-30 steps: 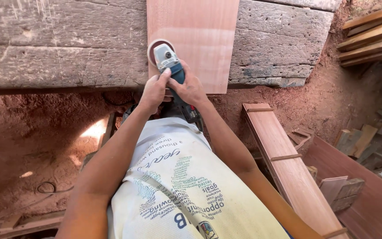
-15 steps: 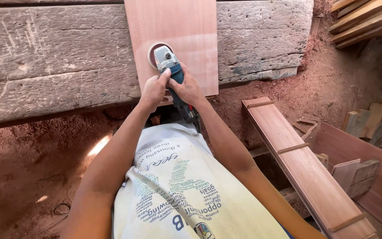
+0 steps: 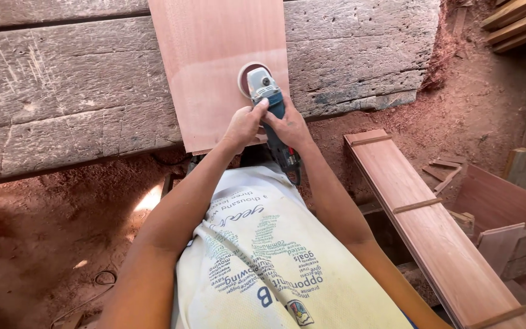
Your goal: The person uses an electric sander to smooth a rectangular wooden plank on a workbench. They then pick up the plank, place it against a stack of other planks, and retrieve a new plank to sand.
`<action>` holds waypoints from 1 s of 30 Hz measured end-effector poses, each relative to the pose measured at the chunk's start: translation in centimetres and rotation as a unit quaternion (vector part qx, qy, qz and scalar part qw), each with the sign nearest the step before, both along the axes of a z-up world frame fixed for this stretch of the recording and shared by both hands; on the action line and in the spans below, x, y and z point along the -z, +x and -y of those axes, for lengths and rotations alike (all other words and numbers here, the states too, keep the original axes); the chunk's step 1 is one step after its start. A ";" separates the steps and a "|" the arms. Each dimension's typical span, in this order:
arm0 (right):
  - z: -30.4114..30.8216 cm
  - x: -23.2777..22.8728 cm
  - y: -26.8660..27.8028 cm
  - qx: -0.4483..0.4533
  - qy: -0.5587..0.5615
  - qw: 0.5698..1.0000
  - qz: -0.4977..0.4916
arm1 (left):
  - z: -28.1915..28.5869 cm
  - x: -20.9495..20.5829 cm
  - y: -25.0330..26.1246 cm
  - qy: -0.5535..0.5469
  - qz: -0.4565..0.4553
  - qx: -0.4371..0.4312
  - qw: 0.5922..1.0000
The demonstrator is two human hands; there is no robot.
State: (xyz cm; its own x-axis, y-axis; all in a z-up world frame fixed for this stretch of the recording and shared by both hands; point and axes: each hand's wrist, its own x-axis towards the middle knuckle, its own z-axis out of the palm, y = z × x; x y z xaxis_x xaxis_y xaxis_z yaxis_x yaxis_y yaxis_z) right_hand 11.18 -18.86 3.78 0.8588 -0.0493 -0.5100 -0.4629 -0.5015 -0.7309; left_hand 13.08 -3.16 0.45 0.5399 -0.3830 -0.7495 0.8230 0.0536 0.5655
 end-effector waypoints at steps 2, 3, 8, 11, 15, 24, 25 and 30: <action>1.3 0.0 0.0 0.008 0.035 0.999 0.011 | 1.3 -0.1 0.2 0.003 0.001 0.009 1.000; 2.0 0.1 0.1 0.016 0.067 0.997 0.023 | 1.9 -0.2 0.3 0.002 0.003 0.019 1.000; 5.1 0.3 -0.1 0.023 0.075 0.997 0.026 | 4.7 -0.3 0.8 -0.003 0.007 0.044 0.999; 6.5 -0.2 0.1 0.028 0.056 0.998 0.019 | 6.1 -0.7 1.5 0.001 0.015 0.064 0.998; 8.0 -0.6 -0.4 0.048 0.017 0.999 0.018 | 8.7 -0.3 1.8 0.014 0.041 0.094 0.995; 7.5 -1.1 -4.7 0.112 -0.003 0.993 0.035 | 7.7 -2.8 -0.7 0.059 0.143 0.173 0.973; 7.1 -0.9 -4.8 0.113 -0.004 0.993 0.035 | 7.2 -2.7 -1.0 0.059 0.143 0.174 0.973; 5.0 -0.3 -4.9 0.064 -0.026 0.997 0.022 | 4.9 -1.4 -2.4 0.042 0.085 0.124 0.988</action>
State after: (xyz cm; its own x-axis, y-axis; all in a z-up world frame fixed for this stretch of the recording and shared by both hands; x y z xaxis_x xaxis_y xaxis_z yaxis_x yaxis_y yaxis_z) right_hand 6.25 -23.81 4.10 0.8654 -0.1854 -0.4655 -0.4932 -0.4786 -0.7264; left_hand 10.68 -8.03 1.85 0.5576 -0.4594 -0.6914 0.6983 -0.1906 0.6899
